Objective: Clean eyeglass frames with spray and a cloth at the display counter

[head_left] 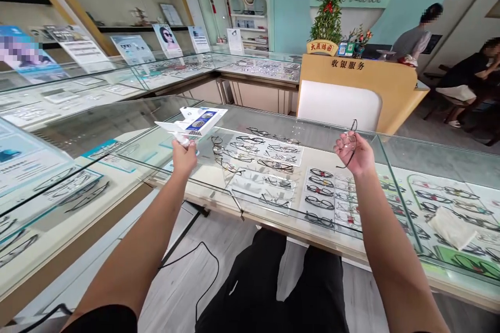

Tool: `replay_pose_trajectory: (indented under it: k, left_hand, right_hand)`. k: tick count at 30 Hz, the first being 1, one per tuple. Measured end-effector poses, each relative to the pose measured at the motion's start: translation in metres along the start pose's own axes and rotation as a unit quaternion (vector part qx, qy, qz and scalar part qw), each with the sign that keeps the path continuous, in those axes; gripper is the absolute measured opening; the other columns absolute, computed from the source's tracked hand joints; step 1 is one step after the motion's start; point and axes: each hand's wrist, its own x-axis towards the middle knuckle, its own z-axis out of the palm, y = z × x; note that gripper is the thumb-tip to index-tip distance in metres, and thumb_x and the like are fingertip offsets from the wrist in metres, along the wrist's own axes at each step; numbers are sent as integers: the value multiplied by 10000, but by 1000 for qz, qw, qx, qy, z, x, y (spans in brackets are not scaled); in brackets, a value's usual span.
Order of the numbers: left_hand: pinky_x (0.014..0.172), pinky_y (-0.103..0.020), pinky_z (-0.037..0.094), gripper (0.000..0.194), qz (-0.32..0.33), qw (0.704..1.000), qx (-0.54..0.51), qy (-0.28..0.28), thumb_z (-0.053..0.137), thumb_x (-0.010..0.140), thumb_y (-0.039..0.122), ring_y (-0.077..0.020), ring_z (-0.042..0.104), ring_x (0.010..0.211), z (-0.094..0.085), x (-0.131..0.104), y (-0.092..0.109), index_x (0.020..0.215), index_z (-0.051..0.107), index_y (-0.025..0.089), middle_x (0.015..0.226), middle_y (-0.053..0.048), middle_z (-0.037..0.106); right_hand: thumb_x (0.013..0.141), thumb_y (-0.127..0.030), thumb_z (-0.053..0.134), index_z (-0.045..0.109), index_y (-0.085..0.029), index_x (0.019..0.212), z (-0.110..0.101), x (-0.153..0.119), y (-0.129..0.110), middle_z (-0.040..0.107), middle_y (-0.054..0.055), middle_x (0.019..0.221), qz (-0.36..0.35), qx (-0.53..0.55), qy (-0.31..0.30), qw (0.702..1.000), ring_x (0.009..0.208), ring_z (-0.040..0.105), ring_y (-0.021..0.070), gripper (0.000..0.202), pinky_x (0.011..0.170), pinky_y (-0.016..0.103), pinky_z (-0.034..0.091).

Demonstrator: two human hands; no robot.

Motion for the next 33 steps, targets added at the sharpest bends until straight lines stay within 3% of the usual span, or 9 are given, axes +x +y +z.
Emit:
replay_pose_trajectory:
  k: [6, 13, 16, 19, 21, 23, 27, 29, 33]
  left_hand:
    - [957, -319, 476, 237, -56, 996, 42, 50, 696, 981, 120, -192, 620, 972, -7, -4, -13, 1170, 556, 148, 994, -7, 656]
    - [1115, -396, 486, 352, -67, 991, 102, 51, 726, 952, 228, -228, 648, 1090, -8, -4, -20, 1244, 539, 171, 1065, -4, 658]
    - [1207, -483, 457, 513, -52, 988, 115, 94, 744, 923, 318, -304, 623, 1290, -5, -13, -15, 1321, 465, 152, 1314, -113, 631]
    - [1309, -607, 331, 678, 35, 972, 150, 179, 743, 856, 371, -415, 443, 1570, 7, -27, 2, 1397, 400, 149, 1618, -270, 451]
    - [1333, -648, 274, 701, 130, 961, 152, 193, 737, 804, 366, -413, 370, 1639, 23, -40, 24, 1396, 400, 202, 1692, -272, 394]
    - [1344, -625, 282, 666, 243, 949, 118, 161, 729, 768, 366, -371, 386, 1645, 48, -57, 57, 1354, 429, 262, 1708, -228, 409]
    - [1333, -601, 339, 572, 455, 886, -16, 82, 738, 747, 375, -389, 462, 1589, 110, -117, 148, 1272, 525, 300, 1632, -165, 511]
    - [1294, -618, 379, 507, 516, 852, -82, -14, 759, 777, 314, -403, 540, 1517, 139, -159, 199, 1251, 579, 331, 1554, -109, 604]
    - [1153, -571, 463, 271, 517, 780, -130, -328, 738, 883, 237, -384, 714, 1220, 203, -253, 287, 1129, 693, 342, 1240, -60, 780]
  right_hand:
    - [929, -328, 742, 755, -276, 896, -4, -1, -2, 836, 0, 940, -8, 5, -9, 1000, 818, 787, 165, 63, 760, 311, 667]
    - [942, -310, 727, 742, -269, 919, -5, 1, 0, 837, -1, 941, -7, 23, -21, 1000, 824, 789, 163, 49, 777, 320, 664]
    - [968, -303, 694, 725, -267, 923, -4, 1, 0, 835, -1, 924, -3, 29, -18, 999, 815, 786, 164, 66, 776, 320, 658]
    - [993, -300, 655, 703, -268, 924, -4, 2, -1, 835, -2, 917, 0, 38, -12, 999, 803, 779, 165, 90, 766, 313, 646]
    - [1006, -299, 628, 694, -265, 937, -3, 3, -1, 837, -2, 922, 0, 42, -10, 999, 806, 776, 165, 101, 767, 311, 638]
    - [1022, -292, 596, 692, -258, 962, -3, 4, -2, 839, 0, 935, 0, 42, -13, 999, 821, 774, 166, 118, 781, 313, 635]
    - [1051, -273, 526, 683, -247, 979, -5, 9, -4, 838, 2, 936, 15, 45, 0, 999, 817, 761, 169, 175, 798, 321, 625]
    - [1069, -272, 500, 678, -243, 972, -7, 12, -6, 835, 3, 923, 23, 44, 10, 999, 792, 748, 169, 204, 773, 315, 611]
    - [1087, -290, 535, 688, -238, 1014, -11, 14, -8, 829, -6, 961, 9, 25, -16, 1000, 844, 742, 171, 177, 815, 307, 604]
